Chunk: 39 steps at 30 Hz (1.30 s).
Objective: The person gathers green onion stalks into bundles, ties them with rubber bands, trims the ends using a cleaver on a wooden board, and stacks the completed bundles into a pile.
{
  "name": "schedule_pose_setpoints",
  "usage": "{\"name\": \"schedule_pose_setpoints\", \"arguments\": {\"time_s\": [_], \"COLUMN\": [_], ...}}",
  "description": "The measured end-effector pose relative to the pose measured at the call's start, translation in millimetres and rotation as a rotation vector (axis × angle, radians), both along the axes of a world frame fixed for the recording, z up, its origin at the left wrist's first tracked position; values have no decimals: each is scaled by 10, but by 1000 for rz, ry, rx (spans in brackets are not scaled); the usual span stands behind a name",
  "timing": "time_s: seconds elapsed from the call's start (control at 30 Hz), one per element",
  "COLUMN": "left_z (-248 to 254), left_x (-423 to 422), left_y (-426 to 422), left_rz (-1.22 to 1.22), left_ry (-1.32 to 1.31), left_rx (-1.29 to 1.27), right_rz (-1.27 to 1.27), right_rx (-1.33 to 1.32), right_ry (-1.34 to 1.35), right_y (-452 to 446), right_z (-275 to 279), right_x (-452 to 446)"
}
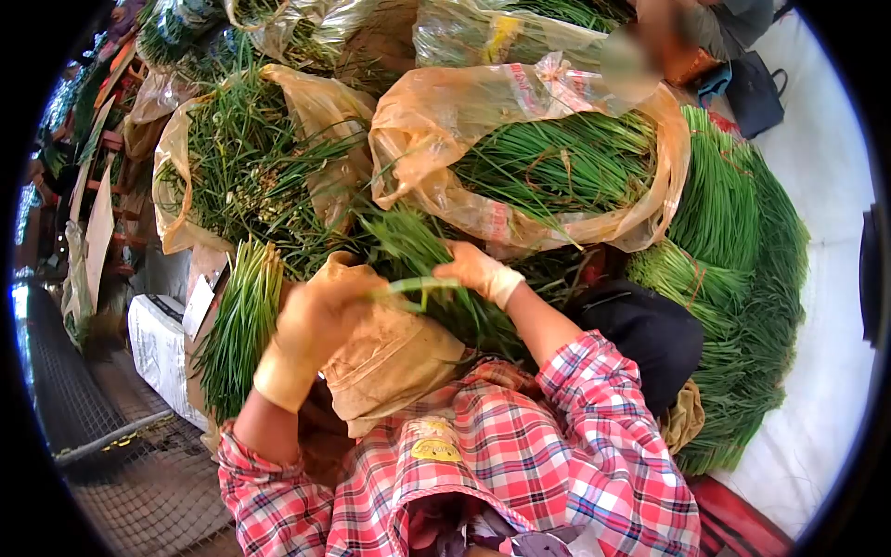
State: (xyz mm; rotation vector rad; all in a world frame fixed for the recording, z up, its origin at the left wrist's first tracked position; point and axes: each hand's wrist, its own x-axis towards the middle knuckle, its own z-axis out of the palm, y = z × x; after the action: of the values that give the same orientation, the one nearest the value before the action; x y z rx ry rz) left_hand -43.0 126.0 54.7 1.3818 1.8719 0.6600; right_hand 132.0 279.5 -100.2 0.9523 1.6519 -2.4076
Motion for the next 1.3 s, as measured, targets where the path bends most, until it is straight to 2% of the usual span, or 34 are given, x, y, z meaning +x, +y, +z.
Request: {"name": "schedule_pose_setpoints", "arguments": {"time_s": [0.03, 0.07, 0.13, 0.17, 0.2, 0.23, 0.3, 0.37, 0.43, 0.47, 0.5, 0.57, 0.63, 0.67, 0.7, 0.73, 0.77, 0.8, 0.83, 0.87, 0.9, 0.93, 0.97, 1.03, 1.1, 1.13, 1.17, 1.2, 1.23, 1.27, 1.3], "left_z": [-82, -123, -191, -276, -450, -522, -638, -849, -962, -990, -1128, -1229, -1770, -1757, -2160, -2337, -2477, -2660, -2817, -2934, -2927, -2860, -2722, -2231, -1900, -1692, -1499, -1377, -1274, -1220, -1248], "left_x": [-63, -154, -231, -279, -334, -333, -158, -152, -168, -84, -2, 373, 559, 629, 605, 566, 511, 437, 362, 313, 264, 283, 306, 369, 512, 611, 706, 757, 797, 825, 844], "left_y": [164, 348, 705, 858, 966, 1044, 993, 1001, 1072, 1090, 1140, 1184, 1180, 1257, 1183, 1096, 1046, 1039, 1047, 1064, 1131, 1177, 1233, 1407, 1671, 1774, 1860, 1930, 1973, 2012, 2066], "left_rz": [23, 93, 73, 22, -103, -225, -392, -391, -372, -383, -437, -479, -391, -325, -202, -143, -81, -35, 12, 51, 31, 19, 2, -306, -464, -436, -403, -404, -366, -326, -329], "left_ry": [89, 50, 326, 421, 437, 451, 650, 633, 555, 587, 512, 597, 577, 376, 299, 255, 208, 237, 268, 262, 220, 222, 226, 340, 466, 496, 524, 523, 409, 293, 293], "left_rx": [155, 88, 252, 336, 299, 265, -29, -92, -163, -149, -134, -196, -215, -410, -405, -459, -512, -555, -600, -590, -626, -630, -631, -620, -646, -574, -502, -489, -254, -19, -2], "right_rz": [-47, -26, -10, 186, 381, 404, 206, 322, 336, 160, -20, 267, 673, 717, 758, 728, 615, 433, 300, 303, 155, 244, 272, 371, 251, 271, 370, 702, 952, 1339, 1329], "right_rx": [78, 55, 36, 494, 944, 895, 874, 500, 625, 730, 835, 801, 957, 819, 681, 693, 823, 831, 829, 849, 890, 911, 805, 870, 819, 730, 822, 780, 775, 798, 671], "right_ry": [134, 159, 194, -123, -456, -555, -336, -366, -458, -443, -427, -530, -651, -573, -491, -493, -507, -511, -580, -708, -674, -767, -820, -891, -841, -751, -708, -630, -613, -631, -605], "right_y": [31, 110, 223, 248, 279, 363, 441, 541, 518, 364, 147, -243, -670, -577, -445, -286, -130, 55, 264, 496, 650, 810, 931, 889, 592, 455, 230, 127, -55, -186, -90], "right_z": [-69, -134, -257, -329, -372, -215, -931, -600, -765, -854, -910, -600, -869, -749, -563, -476, -353, -200, -14, 197, 219, 277, 137, -42, -396, -735, -998, -600, -400, -224, 159], "right_x": [-112, -181, -260, -253, -218, -111, 240, 535, 770, 845, 924, 624, 278, 282, 277, 316, 397, 478, 558, 639, 809, 904, 1018, 1067, 1072, 1047, 950, 798, 714, 612, 614]}}
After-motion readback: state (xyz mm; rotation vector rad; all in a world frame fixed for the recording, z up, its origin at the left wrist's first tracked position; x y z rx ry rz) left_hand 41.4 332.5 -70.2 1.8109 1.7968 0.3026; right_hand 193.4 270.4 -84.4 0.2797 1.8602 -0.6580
